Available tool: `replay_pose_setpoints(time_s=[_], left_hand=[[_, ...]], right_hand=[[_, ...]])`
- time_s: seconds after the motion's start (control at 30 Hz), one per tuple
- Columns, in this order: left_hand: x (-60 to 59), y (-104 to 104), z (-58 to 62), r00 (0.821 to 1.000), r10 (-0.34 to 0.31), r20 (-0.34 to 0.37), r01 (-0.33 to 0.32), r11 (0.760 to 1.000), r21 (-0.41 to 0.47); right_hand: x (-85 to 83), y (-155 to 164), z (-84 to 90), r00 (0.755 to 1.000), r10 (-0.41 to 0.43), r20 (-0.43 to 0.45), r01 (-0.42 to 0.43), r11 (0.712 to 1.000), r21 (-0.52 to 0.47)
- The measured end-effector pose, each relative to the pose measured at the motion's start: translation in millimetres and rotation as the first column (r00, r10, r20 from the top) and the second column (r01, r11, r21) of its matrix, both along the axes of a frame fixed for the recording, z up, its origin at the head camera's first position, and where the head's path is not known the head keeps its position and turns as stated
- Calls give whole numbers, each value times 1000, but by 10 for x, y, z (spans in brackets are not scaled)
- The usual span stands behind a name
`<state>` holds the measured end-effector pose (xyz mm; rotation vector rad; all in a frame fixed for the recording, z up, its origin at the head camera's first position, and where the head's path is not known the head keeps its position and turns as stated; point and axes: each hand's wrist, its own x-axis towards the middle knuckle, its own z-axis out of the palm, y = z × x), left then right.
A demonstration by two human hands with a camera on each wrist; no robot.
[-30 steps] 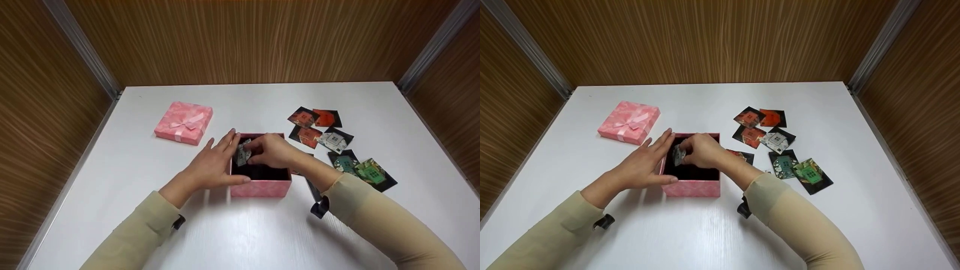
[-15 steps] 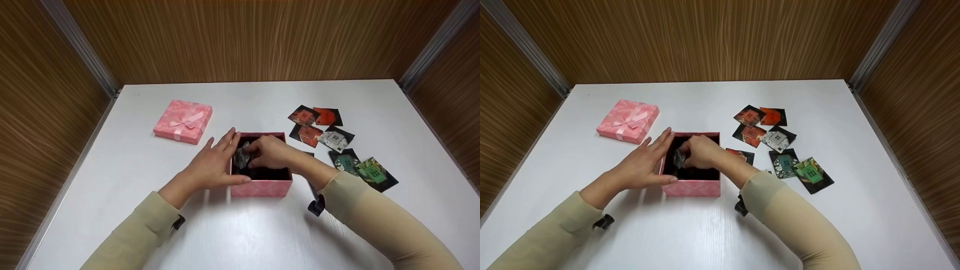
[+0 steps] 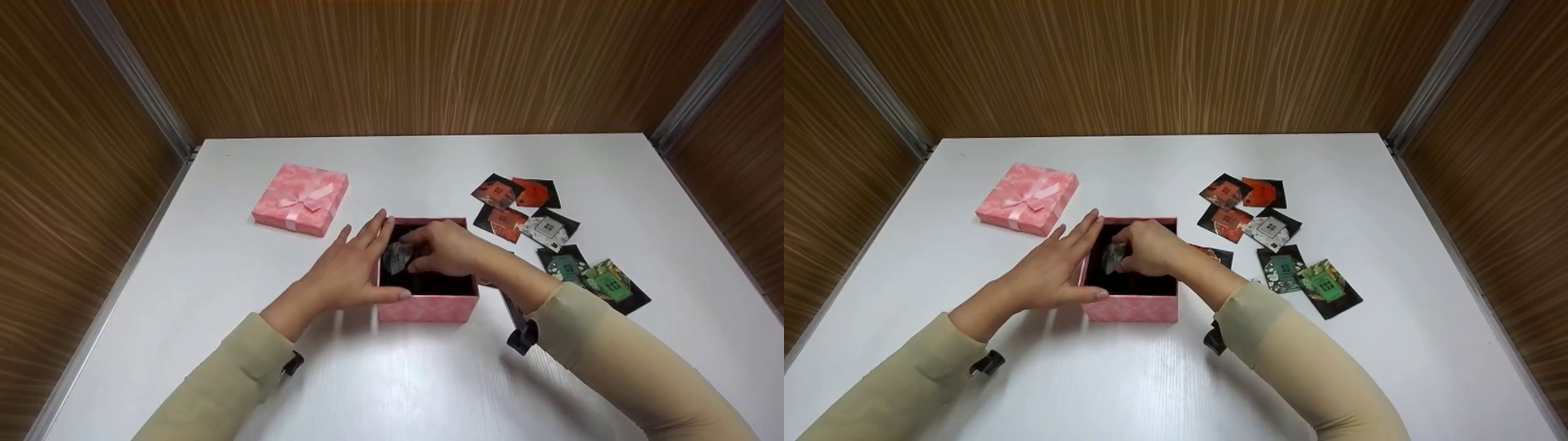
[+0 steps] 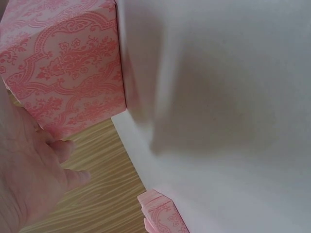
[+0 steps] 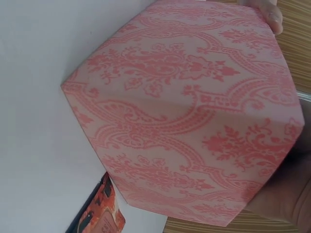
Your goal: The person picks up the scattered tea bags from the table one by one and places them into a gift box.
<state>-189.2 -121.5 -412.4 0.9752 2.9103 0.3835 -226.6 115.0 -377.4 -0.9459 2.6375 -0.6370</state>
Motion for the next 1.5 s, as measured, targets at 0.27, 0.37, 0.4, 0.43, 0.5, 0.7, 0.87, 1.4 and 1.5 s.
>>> replay_pose_setpoints(time_s=[0.27,0.37,0.4,0.43,0.5,0.7,0.87,1.4,1.5], left_hand=[[-7,-5,-6,1000,8,4,-8,1000,17],[-2,-4,-13,1000,10,8,-10,1000,18],[-1,-2,-15,1000,9,6,-9,1000,18],[-1,0,-16,1000,8,1,-8,1000,19],[-3,5,-15,1000,4,-4,-4,1000,18],[-4,20,-23,1000,6,5,-7,1000,15],[-1,18,-21,1000,14,10,-14,1000,18],[25,-1,-16,1000,6,8,-7,999,46],[22,5,-16,1000,4,7,-5,999,44]], right_hand=[[48,171,182,1000,-25,15,27,992,-121],[66,292,257,999,-31,40,38,985,-171],[73,342,283,999,-40,37,46,982,-181],[83,395,312,998,-53,37,59,980,-191],[98,523,366,996,-84,29,88,974,-210],[103,1045,452,985,-168,-49,150,954,-261],[85,1535,455,968,-236,-85,210,948,-240],[148,2831,2,894,-443,71,446,894,-47],[163,2998,-87,901,-419,113,423,906,-9]])
